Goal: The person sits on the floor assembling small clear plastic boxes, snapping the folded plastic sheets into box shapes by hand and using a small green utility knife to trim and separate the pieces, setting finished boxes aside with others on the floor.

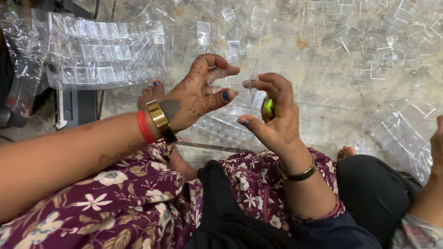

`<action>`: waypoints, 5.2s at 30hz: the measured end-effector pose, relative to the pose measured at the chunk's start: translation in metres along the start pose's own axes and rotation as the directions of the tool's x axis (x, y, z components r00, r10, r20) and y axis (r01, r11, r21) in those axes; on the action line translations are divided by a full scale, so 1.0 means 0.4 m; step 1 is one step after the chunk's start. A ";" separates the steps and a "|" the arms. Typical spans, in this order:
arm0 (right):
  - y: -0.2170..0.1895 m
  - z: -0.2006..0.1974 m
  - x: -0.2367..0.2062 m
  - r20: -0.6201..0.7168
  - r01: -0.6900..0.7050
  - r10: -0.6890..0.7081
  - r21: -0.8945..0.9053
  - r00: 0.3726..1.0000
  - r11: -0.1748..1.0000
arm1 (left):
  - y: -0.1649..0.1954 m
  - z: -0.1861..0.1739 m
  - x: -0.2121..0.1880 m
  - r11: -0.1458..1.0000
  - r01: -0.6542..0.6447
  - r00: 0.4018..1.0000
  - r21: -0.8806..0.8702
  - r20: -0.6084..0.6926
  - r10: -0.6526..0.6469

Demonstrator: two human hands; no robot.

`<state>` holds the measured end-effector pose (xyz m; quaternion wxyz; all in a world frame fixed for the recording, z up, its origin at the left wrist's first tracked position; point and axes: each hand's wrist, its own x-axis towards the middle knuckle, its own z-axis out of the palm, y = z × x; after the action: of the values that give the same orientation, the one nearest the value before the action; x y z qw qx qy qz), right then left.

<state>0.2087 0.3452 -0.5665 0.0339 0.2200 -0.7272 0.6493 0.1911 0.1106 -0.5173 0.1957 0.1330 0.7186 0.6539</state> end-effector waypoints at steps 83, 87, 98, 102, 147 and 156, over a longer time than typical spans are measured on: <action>0.023 -0.048 0.010 0.275 0.300 -0.192 -0.436 0.942 0.849 | 0.122 0.004 -0.040 0.513 -0.419 0.884 0.749 0.207 0.419; -0.010 -0.061 0.022 0.221 0.230 -0.174 -0.261 0.960 0.938 | 0.103 -0.004 -0.037 0.788 -0.300 0.948 0.538 0.075 0.310; -0.068 -0.059 0.030 0.346 0.358 -0.268 -0.231 0.899 0.905 | 0.100 -0.013 -0.028 0.959 -0.271 0.962 -0.081 -0.035 0.269; -0.071 -0.008 0.020 0.370 0.379 -0.274 -0.248 0.888 0.892 | 0.087 0.006 -0.014 0.962 -0.204 0.977 -0.182 -0.095 0.189; -0.035 0.015 -0.001 0.291 0.201 -0.197 0.018 0.936 0.979 | 0.081 0.075 -0.026 0.943 -0.029 0.977 -0.330 -0.208 -0.042; -0.056 0.050 -0.013 0.127 0.130 -0.118 -0.088 0.985 0.988 | 0.080 0.062 -0.015 0.930 -0.039 0.917 -0.365 -0.384 -0.113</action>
<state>0.2262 0.3263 -0.5505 0.0406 0.3019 -0.7430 0.5959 0.2054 0.1335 -0.4865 0.0792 -0.0554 0.6113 0.7855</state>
